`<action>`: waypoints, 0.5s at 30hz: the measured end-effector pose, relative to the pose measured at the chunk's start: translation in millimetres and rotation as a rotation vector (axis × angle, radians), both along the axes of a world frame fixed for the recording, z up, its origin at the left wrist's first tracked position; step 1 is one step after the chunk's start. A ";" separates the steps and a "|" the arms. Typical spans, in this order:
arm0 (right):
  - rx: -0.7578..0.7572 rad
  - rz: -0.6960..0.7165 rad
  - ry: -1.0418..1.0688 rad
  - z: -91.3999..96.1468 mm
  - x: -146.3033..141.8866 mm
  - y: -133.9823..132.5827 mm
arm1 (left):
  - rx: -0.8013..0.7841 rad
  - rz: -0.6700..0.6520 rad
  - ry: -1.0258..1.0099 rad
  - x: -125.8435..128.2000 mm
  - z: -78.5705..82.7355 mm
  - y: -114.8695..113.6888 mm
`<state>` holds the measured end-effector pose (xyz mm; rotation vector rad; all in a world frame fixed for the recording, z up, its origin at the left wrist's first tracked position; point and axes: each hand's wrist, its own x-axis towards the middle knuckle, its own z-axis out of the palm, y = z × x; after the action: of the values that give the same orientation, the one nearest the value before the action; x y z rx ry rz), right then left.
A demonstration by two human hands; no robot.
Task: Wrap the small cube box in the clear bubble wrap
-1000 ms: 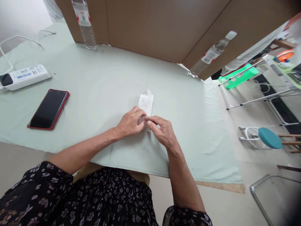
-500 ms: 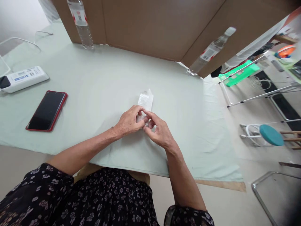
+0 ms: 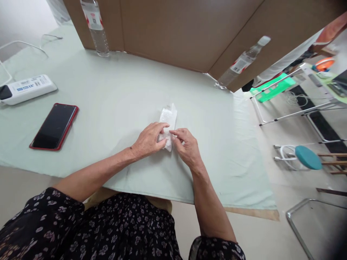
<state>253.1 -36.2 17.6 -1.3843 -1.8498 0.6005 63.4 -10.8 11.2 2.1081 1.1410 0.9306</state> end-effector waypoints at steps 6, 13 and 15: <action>-0.023 0.054 -0.151 -2.2 -3.4 -1.4 | 0.075 -0.009 0.077 0.2 0.6 0.3; 0.242 -0.035 -0.055 2.2 -0.6 -2.8 | 0.072 -0.016 0.123 -0.2 0.1 2.3; 0.339 -0.079 -0.045 11.4 -2.0 -6.9 | 0.067 -0.029 0.128 -0.9 -0.1 3.2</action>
<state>251.1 -43.1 29.0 -1.2436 -1.8223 0.2039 62.6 -7.6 11.1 2.2606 1.1537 0.8416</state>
